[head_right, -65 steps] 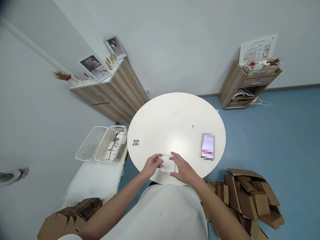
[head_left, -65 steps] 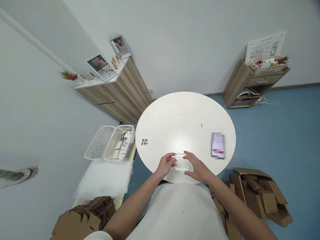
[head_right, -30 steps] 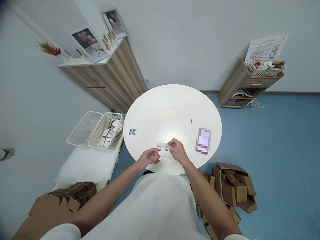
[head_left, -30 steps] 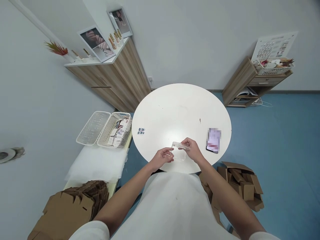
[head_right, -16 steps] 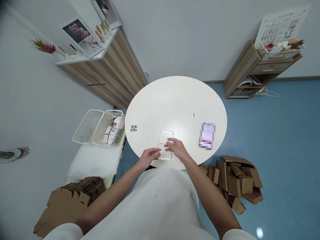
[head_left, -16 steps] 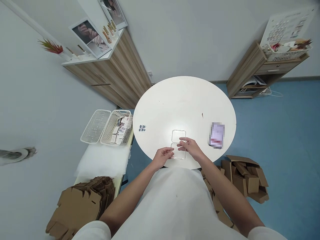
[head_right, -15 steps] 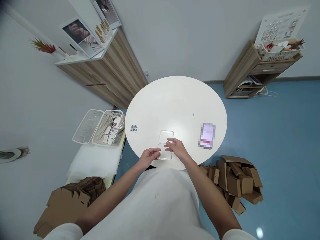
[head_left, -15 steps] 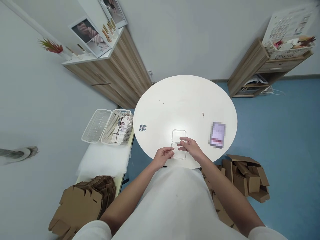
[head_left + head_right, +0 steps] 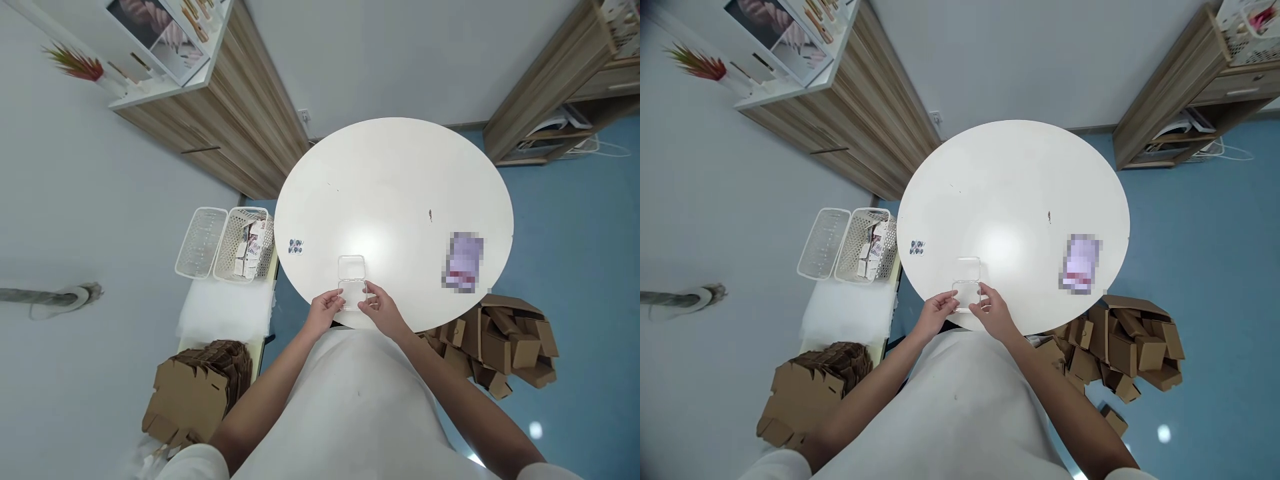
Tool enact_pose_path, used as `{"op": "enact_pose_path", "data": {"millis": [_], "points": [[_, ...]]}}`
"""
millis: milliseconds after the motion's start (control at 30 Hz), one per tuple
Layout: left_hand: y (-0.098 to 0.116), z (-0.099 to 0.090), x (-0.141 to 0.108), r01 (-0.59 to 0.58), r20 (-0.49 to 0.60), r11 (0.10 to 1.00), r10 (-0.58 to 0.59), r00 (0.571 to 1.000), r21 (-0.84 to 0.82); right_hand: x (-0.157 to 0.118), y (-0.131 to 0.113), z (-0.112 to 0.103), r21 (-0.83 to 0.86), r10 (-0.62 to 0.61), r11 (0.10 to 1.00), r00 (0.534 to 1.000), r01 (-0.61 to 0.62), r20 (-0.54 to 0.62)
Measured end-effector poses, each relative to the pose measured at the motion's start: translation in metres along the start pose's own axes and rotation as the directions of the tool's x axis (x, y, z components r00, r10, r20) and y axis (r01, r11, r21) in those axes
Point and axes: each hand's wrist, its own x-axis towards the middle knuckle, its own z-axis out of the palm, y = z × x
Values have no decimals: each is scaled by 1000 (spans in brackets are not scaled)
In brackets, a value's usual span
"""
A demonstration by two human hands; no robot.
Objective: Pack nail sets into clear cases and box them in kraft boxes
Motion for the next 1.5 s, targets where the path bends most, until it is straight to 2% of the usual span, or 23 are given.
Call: {"op": "enact_pose_path", "data": {"millis": [100,200,433,600,767,933,1100,1267,1500], "points": [[-1,-11,9,-64,-17,997,65,998,44,8,1,11,-100,-34,994,999,32,-26],[-2,-24,19,-115,5,989,115,993,90,20,1,23,-186,-8,982,999,-2,-53],[-8,-58,39,-125,33,982,121,992,142,44,-5,57,-257,62,962,992,-88,-107],[-8,-69,60,-160,104,969,142,984,187,55,-10,77,-283,59,951,970,-127,-236],[-6,-54,85,-272,213,920,217,953,283,55,-4,74,-254,46,953,907,-165,-418],[-8,-26,96,-334,349,868,204,914,368,52,8,50,-251,56,947,871,-202,-488],[-12,1,95,-317,379,838,145,914,444,54,21,23,-288,78,929,885,-232,-460],[-12,22,94,-297,358,777,100,929,554,53,30,0,-301,10,942,910,-148,-415],[-12,37,93,-317,331,638,102,938,701,51,39,-14,-390,-62,919,950,-65,-306]]}}
